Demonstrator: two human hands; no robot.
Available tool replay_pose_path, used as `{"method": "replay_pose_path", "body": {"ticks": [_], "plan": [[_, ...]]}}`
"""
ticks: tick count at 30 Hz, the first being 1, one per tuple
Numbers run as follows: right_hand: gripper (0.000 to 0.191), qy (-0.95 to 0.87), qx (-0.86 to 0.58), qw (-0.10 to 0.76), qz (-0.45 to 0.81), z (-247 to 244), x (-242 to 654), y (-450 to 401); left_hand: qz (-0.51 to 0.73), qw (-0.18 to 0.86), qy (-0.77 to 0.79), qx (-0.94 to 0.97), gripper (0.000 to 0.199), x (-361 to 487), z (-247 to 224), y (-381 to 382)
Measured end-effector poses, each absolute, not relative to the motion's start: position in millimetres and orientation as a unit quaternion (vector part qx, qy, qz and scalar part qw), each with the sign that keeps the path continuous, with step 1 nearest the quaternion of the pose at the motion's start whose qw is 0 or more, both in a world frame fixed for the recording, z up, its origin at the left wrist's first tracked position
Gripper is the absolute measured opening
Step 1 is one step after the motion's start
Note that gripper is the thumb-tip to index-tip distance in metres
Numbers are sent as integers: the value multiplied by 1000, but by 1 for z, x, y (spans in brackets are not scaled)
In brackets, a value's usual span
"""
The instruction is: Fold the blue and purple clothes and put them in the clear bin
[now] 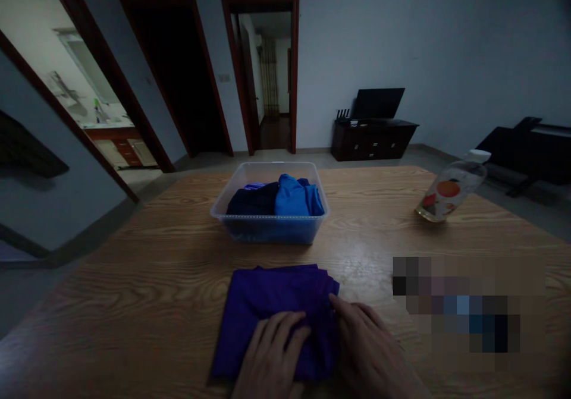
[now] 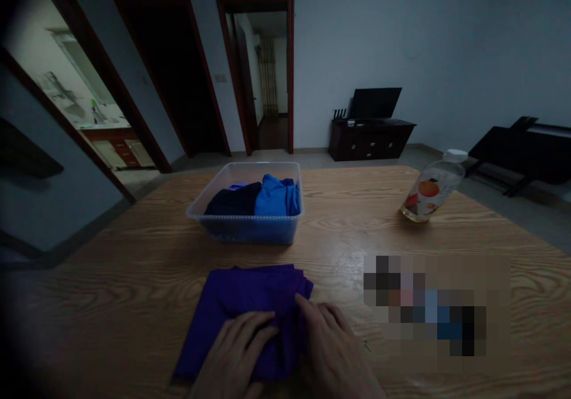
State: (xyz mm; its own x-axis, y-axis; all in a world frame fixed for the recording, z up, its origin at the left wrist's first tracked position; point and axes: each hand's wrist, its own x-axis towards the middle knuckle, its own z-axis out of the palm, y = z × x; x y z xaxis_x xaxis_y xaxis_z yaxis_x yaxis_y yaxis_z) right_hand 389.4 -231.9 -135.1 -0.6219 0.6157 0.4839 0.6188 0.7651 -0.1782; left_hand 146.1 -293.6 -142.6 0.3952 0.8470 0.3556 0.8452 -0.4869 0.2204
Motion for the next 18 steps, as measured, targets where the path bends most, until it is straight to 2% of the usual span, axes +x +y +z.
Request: {"method": "replay_pose_path", "body": {"ticks": [2,4,7,14,18], "plan": [[60,-915,-315,250,-30,-128,386,-225,177,13,486,856,57,140,-137,-293],[43,-926,-275,252,-51,-119,384,-218,159,37,472,866,63,127,-125,-288],[32,-930,-235,277,-52,-104,388,-210,151,41,523,838,60,98,-111,-272],[33,-936,-250,242,-60,-105,413,-203,124,-15,597,792,76,44,-150,-250],[42,-942,-268,202,-13,-104,416,-206,138,-23,602,786,70,47,-153,-251]]}}
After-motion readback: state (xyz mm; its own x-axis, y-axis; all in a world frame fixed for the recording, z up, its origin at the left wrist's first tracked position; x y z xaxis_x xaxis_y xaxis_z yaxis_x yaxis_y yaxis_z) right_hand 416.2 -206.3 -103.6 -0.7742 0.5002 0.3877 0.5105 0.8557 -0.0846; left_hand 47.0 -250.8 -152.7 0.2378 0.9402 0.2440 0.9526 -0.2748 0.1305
